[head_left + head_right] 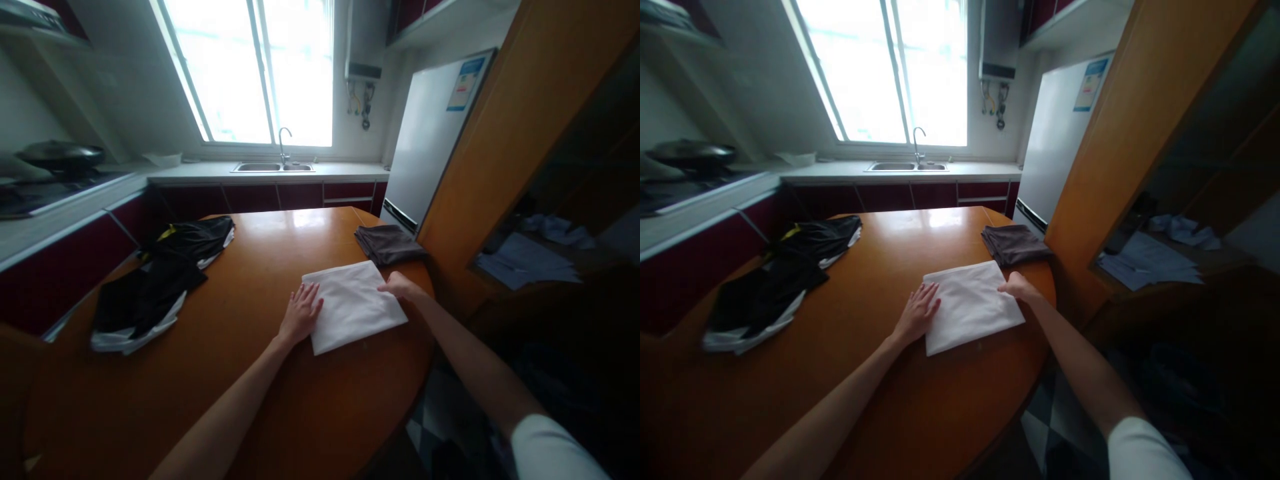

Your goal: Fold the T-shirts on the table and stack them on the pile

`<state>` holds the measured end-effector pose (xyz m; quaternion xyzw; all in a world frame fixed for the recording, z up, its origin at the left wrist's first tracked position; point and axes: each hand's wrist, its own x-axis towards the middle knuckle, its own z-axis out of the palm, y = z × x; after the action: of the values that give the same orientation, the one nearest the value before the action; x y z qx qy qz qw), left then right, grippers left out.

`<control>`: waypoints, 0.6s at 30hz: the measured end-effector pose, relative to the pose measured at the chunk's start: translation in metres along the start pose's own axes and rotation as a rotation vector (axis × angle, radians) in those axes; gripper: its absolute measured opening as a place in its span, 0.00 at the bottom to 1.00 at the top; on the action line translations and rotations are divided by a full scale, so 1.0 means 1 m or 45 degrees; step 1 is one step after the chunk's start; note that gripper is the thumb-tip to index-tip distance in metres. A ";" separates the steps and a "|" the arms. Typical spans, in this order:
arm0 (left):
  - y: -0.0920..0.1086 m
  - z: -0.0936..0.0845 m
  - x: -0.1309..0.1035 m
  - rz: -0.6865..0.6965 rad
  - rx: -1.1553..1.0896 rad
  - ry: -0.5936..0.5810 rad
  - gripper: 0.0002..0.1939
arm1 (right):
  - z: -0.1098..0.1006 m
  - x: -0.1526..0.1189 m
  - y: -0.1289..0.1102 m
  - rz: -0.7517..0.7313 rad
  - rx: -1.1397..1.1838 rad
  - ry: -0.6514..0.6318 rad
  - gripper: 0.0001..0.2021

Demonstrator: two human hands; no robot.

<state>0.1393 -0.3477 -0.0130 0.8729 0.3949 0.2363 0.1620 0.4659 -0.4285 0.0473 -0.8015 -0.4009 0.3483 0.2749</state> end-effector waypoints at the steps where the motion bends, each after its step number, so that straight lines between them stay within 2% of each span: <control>1: -0.001 0.000 0.000 -0.008 -0.014 0.006 0.28 | -0.001 0.001 -0.002 0.027 0.006 -0.006 0.14; 5: -0.001 -0.001 0.002 -0.026 -0.066 0.003 0.30 | -0.012 -0.002 -0.009 0.082 0.107 -0.115 0.14; 11: -0.005 0.004 0.005 -0.077 -0.164 0.114 0.31 | -0.021 -0.020 -0.028 0.035 0.348 -0.271 0.05; 15: -0.008 0.006 0.007 -0.085 -0.254 0.199 0.29 | -0.024 -0.032 -0.058 -0.054 0.442 -0.251 0.05; 18: -0.006 0.002 0.007 -0.093 -0.321 0.258 0.26 | -0.037 -0.043 -0.092 -0.117 0.536 -0.227 0.04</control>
<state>0.1408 -0.3384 -0.0152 0.8023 0.4081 0.3647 0.2382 0.4346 -0.4216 0.1501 -0.6736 -0.3781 0.4807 0.4150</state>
